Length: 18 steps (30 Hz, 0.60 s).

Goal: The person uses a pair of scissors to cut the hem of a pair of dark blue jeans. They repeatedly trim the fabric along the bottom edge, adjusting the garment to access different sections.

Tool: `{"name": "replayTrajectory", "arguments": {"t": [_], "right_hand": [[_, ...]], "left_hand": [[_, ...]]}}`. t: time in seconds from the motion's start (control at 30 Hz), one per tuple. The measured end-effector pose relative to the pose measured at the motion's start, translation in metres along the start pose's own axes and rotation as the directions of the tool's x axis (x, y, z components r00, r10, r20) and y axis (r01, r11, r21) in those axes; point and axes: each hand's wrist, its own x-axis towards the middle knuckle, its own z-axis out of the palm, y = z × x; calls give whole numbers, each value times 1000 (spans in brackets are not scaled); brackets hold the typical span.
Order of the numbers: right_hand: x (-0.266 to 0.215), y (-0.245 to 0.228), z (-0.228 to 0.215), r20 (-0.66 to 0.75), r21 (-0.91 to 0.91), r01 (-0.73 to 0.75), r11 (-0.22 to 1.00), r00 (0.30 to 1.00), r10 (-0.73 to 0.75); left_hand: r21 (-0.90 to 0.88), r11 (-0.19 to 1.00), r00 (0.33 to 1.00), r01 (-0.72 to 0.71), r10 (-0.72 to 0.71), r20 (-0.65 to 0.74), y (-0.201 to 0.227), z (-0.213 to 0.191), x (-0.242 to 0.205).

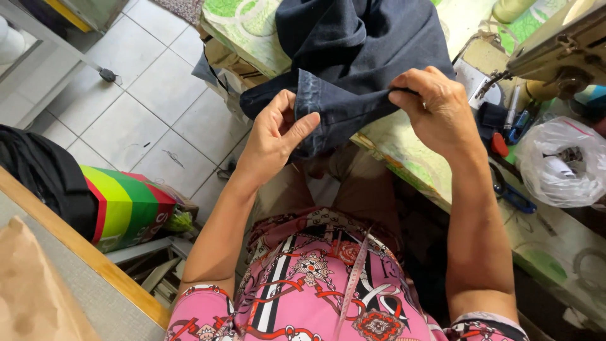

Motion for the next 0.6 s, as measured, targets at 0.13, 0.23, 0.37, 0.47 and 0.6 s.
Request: {"name": "replayTrajectory", "arguments": {"t": [0.13, 0.23, 0.37, 0.47, 0.6], "right_hand": [[8, -1, -4, 10, -24, 15, 1000, 1000, -14], [12, -4, -6, 31, 1, 1, 1000, 1000, -1], [10, -3, -11, 83, 23, -34, 999, 996, 32], [7, -5, -16, 112, 33, -47, 998, 993, 43], [7, -7, -20, 120, 32, -25, 999, 993, 21]], "left_hand": [[-55, 997, 995, 45, -50, -87, -21, -6, 3], [-177, 983, 990, 46, -68, -122, -30, -11, 6], [-206, 979, 989, 13, -43, -144, -26, -8, 5], [-118, 991, 988, -62, 43, -151, -22, -9, 2], [10, 988, 982, -155, 155, -107, -8, 6, -6]]}}
